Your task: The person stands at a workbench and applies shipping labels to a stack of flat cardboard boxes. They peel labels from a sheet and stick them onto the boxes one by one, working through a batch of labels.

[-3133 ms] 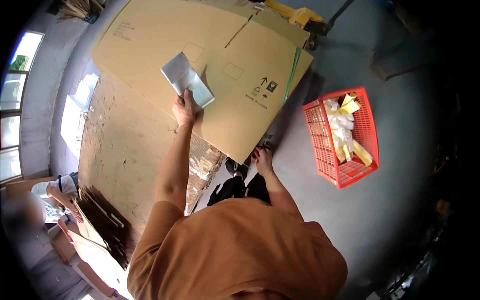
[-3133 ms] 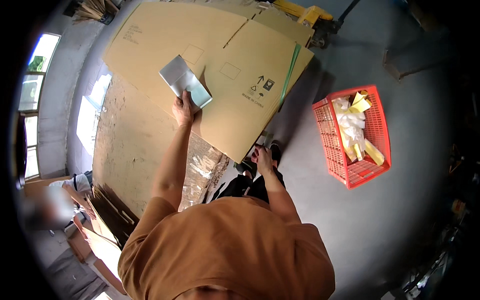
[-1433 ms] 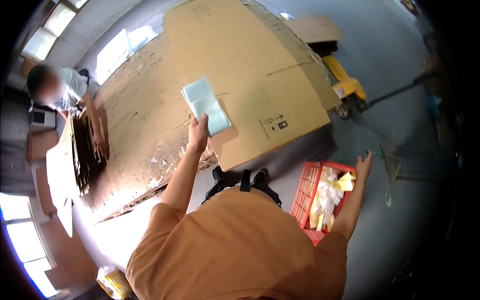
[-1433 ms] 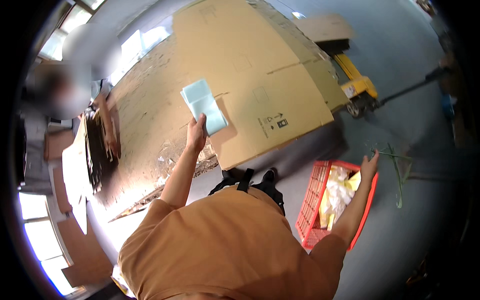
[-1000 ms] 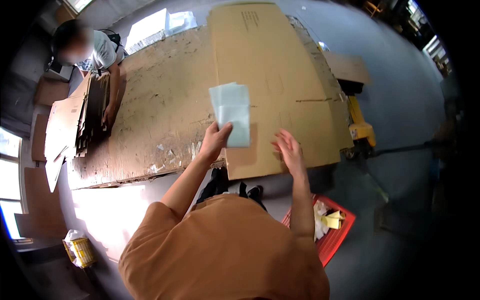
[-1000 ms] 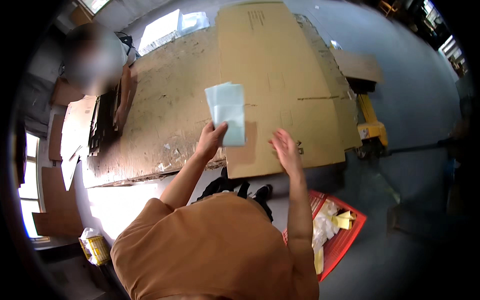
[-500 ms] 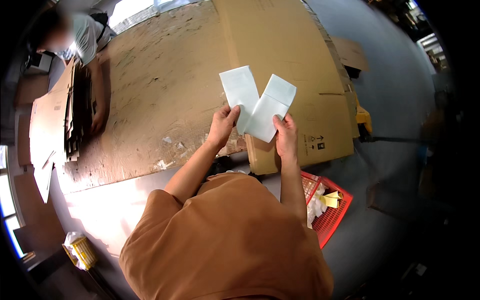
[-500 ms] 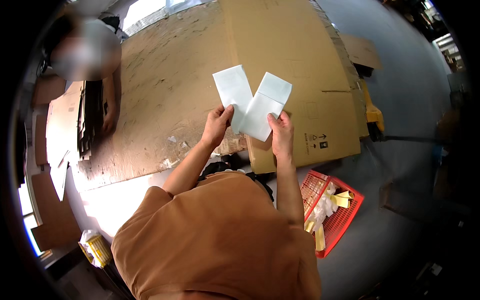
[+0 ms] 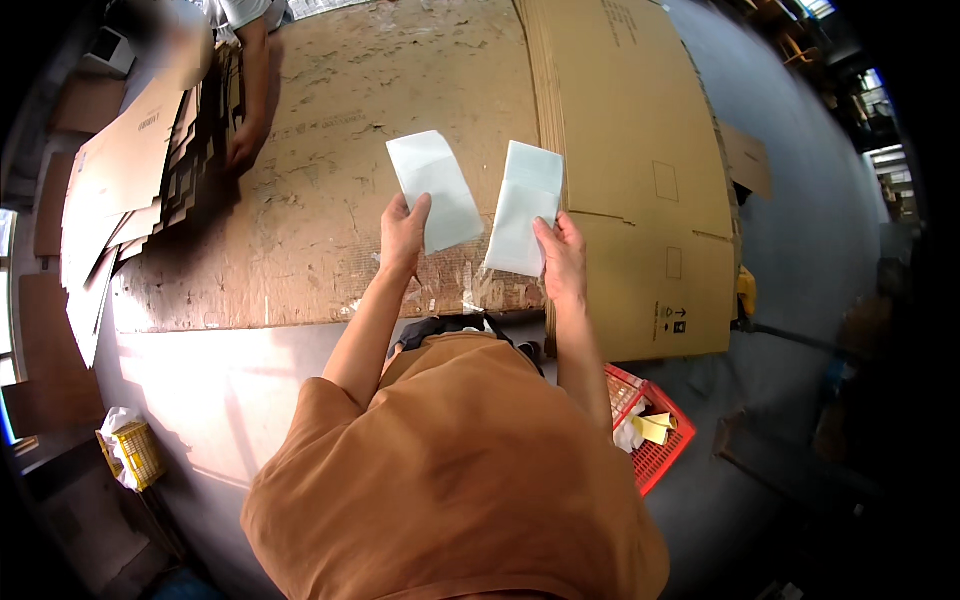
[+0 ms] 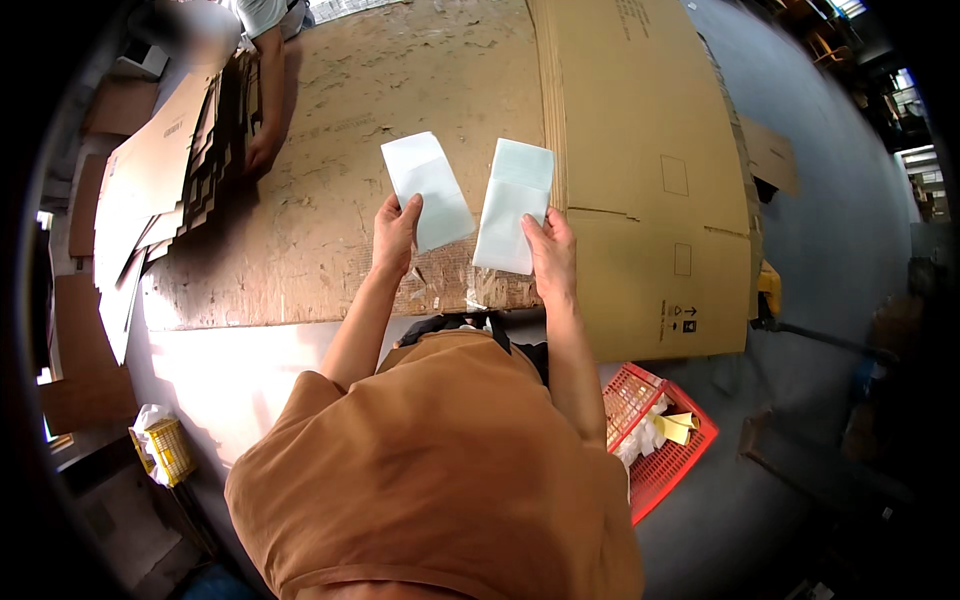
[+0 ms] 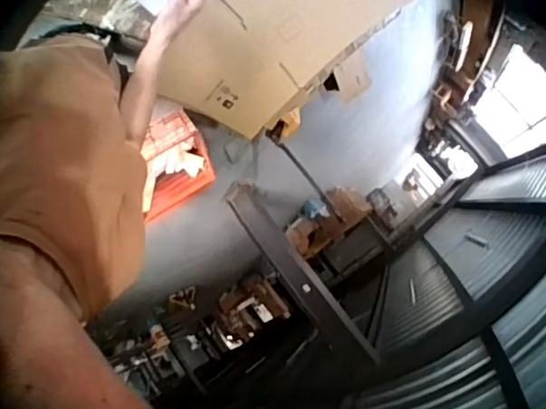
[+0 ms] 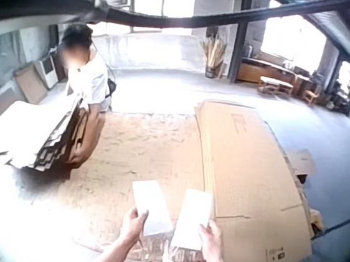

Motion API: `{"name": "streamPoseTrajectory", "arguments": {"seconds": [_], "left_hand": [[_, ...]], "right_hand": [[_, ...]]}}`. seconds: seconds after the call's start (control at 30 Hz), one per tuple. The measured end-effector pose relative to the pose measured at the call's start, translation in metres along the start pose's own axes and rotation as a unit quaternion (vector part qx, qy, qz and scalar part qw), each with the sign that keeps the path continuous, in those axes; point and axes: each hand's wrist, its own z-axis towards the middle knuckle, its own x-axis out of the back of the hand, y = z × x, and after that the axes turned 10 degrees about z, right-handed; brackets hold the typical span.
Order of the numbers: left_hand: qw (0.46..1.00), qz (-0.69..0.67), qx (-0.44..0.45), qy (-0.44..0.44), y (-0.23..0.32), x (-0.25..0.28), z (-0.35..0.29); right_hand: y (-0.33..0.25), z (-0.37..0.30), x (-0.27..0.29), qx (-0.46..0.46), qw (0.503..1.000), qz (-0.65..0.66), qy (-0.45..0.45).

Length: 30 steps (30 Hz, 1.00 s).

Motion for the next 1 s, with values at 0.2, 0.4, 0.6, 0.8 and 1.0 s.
{"name": "streamPoseTrajectory", "arguments": {"seconds": [0.2, 0.4, 0.6, 0.8, 1.0], "left_hand": [[0.994, 0.103, 0.03, -0.029, -0.005, 0.023, -0.007], [0.986, -0.108, 0.104, -0.079, -0.013, 0.034, 0.007], [0.963, -0.035, 0.124, -0.237, 0.004, -0.004, 0.01], [0.923, 0.134, 0.149, -0.327, 0.009, -0.075, -0.027], [0.882, 0.247, 0.142, -0.376, -0.012, -0.143, -0.065]], "right_hand": [[0.004, -0.003, -0.01, 0.003, 0.997, -0.079, 0.015], [0.011, -0.002, -0.009, 0.002, 0.994, -0.107, 0.024], [0.009, -0.002, -0.009, 0.033, 0.988, -0.142, 0.048], [-0.017, -0.029, 0.004, 0.034, 0.981, -0.171, 0.08], [-0.042, -0.066, 0.081, 0.078, 0.957, -0.254, 0.114]]}}
